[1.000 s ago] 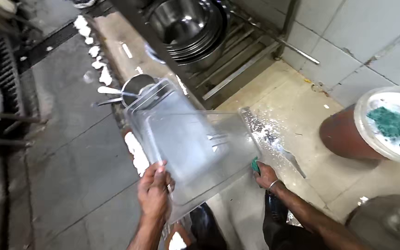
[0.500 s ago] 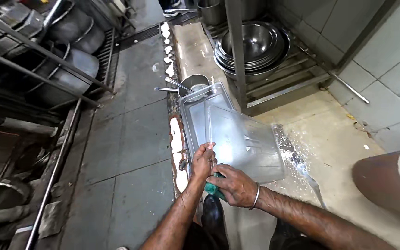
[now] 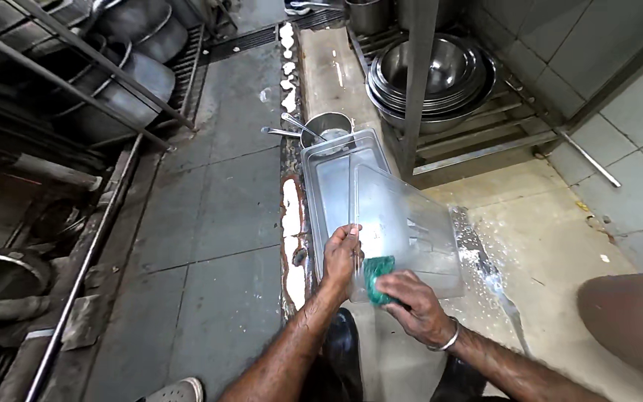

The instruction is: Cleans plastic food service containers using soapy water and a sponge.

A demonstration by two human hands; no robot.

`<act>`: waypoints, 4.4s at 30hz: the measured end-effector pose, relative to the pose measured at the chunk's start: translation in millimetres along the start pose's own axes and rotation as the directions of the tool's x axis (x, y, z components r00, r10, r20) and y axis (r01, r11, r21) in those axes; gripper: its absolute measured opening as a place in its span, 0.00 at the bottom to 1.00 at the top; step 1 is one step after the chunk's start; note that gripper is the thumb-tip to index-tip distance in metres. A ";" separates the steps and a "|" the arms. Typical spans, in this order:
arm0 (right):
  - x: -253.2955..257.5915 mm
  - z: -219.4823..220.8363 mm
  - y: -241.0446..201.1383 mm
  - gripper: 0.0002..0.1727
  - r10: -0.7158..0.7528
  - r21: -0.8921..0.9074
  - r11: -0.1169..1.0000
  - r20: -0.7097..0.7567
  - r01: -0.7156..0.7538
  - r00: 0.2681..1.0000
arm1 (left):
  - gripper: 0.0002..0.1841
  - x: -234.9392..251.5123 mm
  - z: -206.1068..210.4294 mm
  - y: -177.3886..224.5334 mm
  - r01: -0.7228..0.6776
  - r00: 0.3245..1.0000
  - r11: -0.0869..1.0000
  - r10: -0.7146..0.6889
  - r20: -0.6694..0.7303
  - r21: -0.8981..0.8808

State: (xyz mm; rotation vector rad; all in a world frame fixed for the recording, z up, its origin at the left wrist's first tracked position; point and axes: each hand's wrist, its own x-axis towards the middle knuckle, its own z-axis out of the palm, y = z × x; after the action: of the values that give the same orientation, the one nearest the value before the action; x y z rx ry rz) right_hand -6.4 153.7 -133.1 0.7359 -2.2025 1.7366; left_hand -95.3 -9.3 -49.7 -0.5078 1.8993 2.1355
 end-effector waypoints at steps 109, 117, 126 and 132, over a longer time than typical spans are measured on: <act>-276.8 -168.4 -99.5 0.22 0.618 0.465 0.593 -0.787 -0.657 0.000 | 0.19 -56.7 137.7 80.4 -0.969 0.041 -0.231 0.172 0.984 0.081; -256.4 -284.4 -91.4 0.23 0.300 0.197 0.667 -0.954 -0.719 0.017 | 0.18 -54.6 146.3 63.1 -0.940 0.165 -0.213 0.397 0.903 0.266; -275.8 -410.2 -14.0 0.23 0.680 -0.149 0.115 -0.709 -0.982 0.187 | 0.14 -58.9 206.8 77.2 -0.960 -0.102 -0.269 0.585 0.805 0.074; -271.2 -411.5 23.0 0.23 0.844 -0.310 -0.122 -0.532 -0.943 0.065 | 0.15 -20.3 186.8 58.8 -0.954 -0.075 -0.284 0.530 0.845 0.093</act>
State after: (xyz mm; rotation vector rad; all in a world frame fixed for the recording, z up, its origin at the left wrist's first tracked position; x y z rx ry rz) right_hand 162.1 615.6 -174.3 -1.5414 -3.0262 0.9094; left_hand -118.8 169.3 29.8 2.1285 2.6786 0.9144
